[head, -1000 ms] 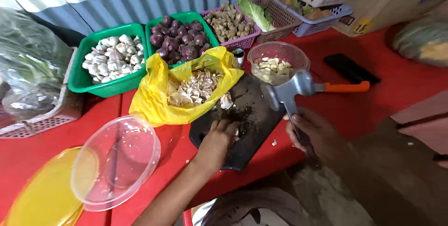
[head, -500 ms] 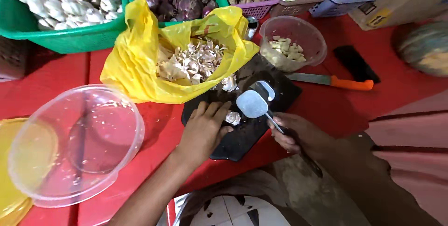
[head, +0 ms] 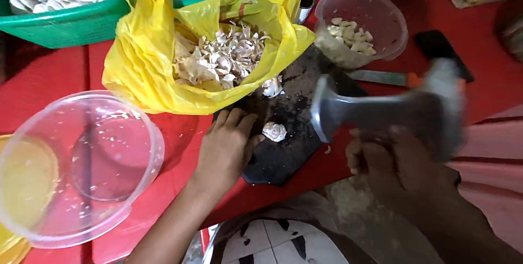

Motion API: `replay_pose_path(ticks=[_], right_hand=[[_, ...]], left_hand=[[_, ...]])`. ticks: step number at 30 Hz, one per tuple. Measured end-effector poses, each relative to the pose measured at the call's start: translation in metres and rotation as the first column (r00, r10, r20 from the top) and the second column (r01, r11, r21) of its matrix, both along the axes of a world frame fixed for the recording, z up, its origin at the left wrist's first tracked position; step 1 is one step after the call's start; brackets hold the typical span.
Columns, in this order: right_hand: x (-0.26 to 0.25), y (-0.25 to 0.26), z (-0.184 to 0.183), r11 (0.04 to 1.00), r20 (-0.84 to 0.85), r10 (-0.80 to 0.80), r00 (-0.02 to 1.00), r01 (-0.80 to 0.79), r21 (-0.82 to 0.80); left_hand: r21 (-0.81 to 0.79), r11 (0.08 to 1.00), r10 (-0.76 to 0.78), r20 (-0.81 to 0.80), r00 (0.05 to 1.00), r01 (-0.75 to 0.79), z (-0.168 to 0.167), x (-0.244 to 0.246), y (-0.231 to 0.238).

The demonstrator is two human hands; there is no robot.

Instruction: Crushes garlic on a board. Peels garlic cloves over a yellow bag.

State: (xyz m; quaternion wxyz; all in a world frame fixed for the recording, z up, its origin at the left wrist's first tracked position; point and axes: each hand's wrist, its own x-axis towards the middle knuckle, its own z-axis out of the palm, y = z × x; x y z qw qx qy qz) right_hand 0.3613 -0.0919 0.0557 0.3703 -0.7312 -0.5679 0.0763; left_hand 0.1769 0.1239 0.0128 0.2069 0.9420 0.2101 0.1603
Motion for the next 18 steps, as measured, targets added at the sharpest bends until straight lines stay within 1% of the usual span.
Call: replay_pose_path(ticks=[1, 3, 4, 6, 7, 8, 10, 11, 12, 13, 14, 16, 18], right_hand=[[-0.002, -0.001, -0.002, 1.0, 0.071, 0.009, 0.997, -0.008, -0.004], [-0.008, 0.004, -0.015, 0.997, 0.259, 0.026, 0.966, -0.006, -0.078], [-0.009, 0.009, -0.026, 0.993, 0.325, 0.046, 0.945, -0.007, -0.12], [-0.007, 0.014, -0.036, 0.976, 0.311, 0.084, 0.947, -0.015, -0.218], [-0.005, 0.016, -0.033, 0.965, 0.266, 0.096, 0.959, -0.024, -0.263], [-0.002, 0.017, -0.03, 0.953, 0.184, 0.095, 0.978, -0.036, -0.302], [0.004, 0.016, -0.024, 0.941, -0.054, 0.049, 0.997, -0.064, -0.332], [0.008, 0.014, -0.022, 0.951, -0.169, 0.022, 0.985, -0.073, -0.3], [0.011, 0.013, -0.019, 0.965, -0.237, -0.002, 0.972, -0.06, -0.254], [0.014, 0.011, -0.015, 0.976, -0.234, -0.027, 0.972, -0.025, -0.216], [0.017, 0.009, -0.012, 0.982, -0.174, -0.056, 0.983, 0.022, -0.187], [0.024, 0.006, -0.01, 0.983, 0.016, -0.112, 0.994, 0.114, -0.143], [0.029, 0.006, -0.013, 0.977, 0.168, -0.163, 0.972, 0.183, -0.111]], left_hand=[[-0.005, 1.0, 0.003, 0.001, 1.0, -0.003, 0.0, 0.0, 0.001], [-0.021, 1.0, 0.002, -0.003, 1.0, -0.002, -0.001, 0.0, 0.001], [-0.036, 0.999, 0.005, -0.011, 1.0, -0.005, -0.002, 0.0, 0.0], [-0.066, 0.998, 0.008, -0.025, 1.0, -0.009, -0.003, 0.001, -0.002], [-0.079, 0.997, 0.006, -0.026, 1.0, -0.008, -0.003, 0.001, -0.002], [-0.097, 0.995, 0.0, -0.026, 1.0, -0.002, -0.002, 0.001, -0.001], [-0.145, 0.989, -0.011, -0.022, 1.0, 0.007, 0.0, -0.002, 0.001], [-0.159, 0.987, -0.008, -0.015, 1.0, 0.005, 0.002, -0.002, 0.004], [-0.166, 0.986, 0.0, -0.007, 1.0, -0.001, 0.003, -0.003, 0.006], [-0.169, 0.986, 0.007, -0.007, 1.0, -0.008, 0.004, -0.003, 0.007], [-0.171, 0.985, 0.011, -0.013, 1.0, -0.013, 0.004, -0.003, 0.007], [-0.158, 0.987, 0.019, -0.047, 0.999, -0.027, 0.005, -0.004, 0.004], [-0.122, 0.992, 0.031, -0.055, 0.998, -0.038, 0.009, -0.001, 0.001]])
